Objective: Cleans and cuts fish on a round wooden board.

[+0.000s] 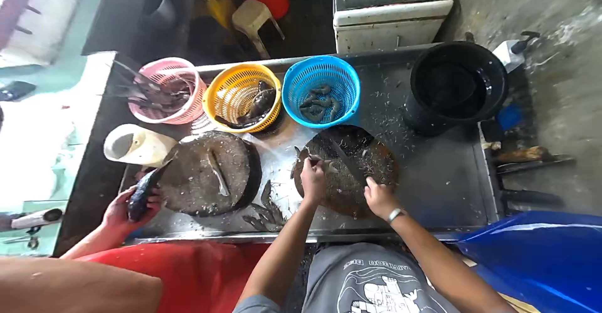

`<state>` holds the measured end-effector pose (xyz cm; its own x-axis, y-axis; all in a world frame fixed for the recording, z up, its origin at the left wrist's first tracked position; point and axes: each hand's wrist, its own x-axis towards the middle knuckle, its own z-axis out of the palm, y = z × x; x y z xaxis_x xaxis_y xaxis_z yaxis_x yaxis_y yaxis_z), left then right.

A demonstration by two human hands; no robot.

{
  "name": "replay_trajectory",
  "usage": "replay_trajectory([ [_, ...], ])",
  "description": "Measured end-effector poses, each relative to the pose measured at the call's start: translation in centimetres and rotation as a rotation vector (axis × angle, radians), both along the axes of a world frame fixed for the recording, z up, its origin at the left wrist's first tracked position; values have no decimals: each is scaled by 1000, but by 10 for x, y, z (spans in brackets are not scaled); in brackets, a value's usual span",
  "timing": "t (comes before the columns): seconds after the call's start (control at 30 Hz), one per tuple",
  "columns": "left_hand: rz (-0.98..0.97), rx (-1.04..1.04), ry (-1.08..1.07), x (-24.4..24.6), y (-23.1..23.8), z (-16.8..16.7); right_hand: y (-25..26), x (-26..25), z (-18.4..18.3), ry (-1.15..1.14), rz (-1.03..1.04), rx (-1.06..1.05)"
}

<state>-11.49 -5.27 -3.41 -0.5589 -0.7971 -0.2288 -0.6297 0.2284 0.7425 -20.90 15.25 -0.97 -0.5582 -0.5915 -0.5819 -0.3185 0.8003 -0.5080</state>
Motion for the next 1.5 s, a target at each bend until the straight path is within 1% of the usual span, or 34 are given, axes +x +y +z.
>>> replay_trajectory([
  [0.07,10,77,113,-23,-21,28,27,-4,-3,-32,-75,-106],
  [0.1,45,131,218,-40,-37,36,41,-6,-6,-51,-105,-165],
  [0.17,113,233,377,-58,-68,41,72,-4,-15,-65,-112,-291],
  [0.2,134,201,378,-53,-83,38,87,-2,-19,-24,-80,-336],
  [0.23,129,109,302,-37,-97,32,102,2,-22,76,-42,-350],
  [0.27,109,-13,165,-13,-107,25,117,6,-24,219,-6,-339],
  [0.33,95,-227,-164,48,-118,-3,148,19,-33,491,82,-302],
  [0.37,106,-265,-339,79,-118,-20,165,27,-40,574,135,-280],
  [0.43,152,-191,-643,119,-115,-37,188,33,-57,707,272,-271],
  [0.47,153,-141,-762,129,-115,-41,187,28,-64,764,331,-271],
  [0.5,137,-107,-858,137,-113,-45,175,18,-64,794,362,-252],
  [0.53,119,-96,-925,143,-112,-52,152,4,-57,770,348,-193],
  [0.57,95,-93,-968,145,-111,-60,124,-15,-46,688,289,-99],
  [0.6,74,-82,-990,146,-110,-68,94,-36,-31,556,191,3],
  [0.63,55,-68,-993,145,-110,-73,68,-57,-19,413,65,55],
  [0.67,32,-55,-983,143,-112,-74,51,-75,-11,289,-82,23],
  [0.7,3,-51,-964,141,-115,-73,44,-85,-4,171,-251,-66],
  [0.77,-46,-53,-893,134,-119,-66,51,-81,3,-71,-550,-302],
  [0.8,-58,-52,-831,131,-120,-58,61,-71,8,-178,-626,-383],
  [0.83,-66,-53,-756,129,-119,-50,75,-59,9,-249,-651,-425],
  [0.87,-68,-84,-661,128,-116,-41,89,-45,5,-286,-638,-423],
  [0.97,-66,-311,-346,104,-93,-1,119,-10,-26,-338,-556,-252],
  [1.03,-175,-472,-197,74,-60,19,121,-5,-36,-349,-578,-224],
  [1.07,-261,-528,-170,61,-42,20,119,-6,-34,-345,-583,-235],
  [1.1,-361,-557,-167,50,-25,14,117,-6,-31,-334,-581,-241],
  [1.17,-558,-549,-241,35,3,-14,113,-8,-22,-278,-540,-176],
  [1.23,-653,-544,-329,30,23,-36,104,-9,-12,-192,-462,11],
  [1.27,-667,-536,-337,27,29,-37,99,-11,-7,-162,-415,98],
  [1.33,-672,-522,-286,21,35,-29,91,-15,2,-104,-342,167],
  [1.4,-673,-505,-213,16,38,-28,84,-18,13,-42,-265,143],
  [1.5,-673,-463,-168,5,38,-31,64,-18,40,64,-171,13],
])
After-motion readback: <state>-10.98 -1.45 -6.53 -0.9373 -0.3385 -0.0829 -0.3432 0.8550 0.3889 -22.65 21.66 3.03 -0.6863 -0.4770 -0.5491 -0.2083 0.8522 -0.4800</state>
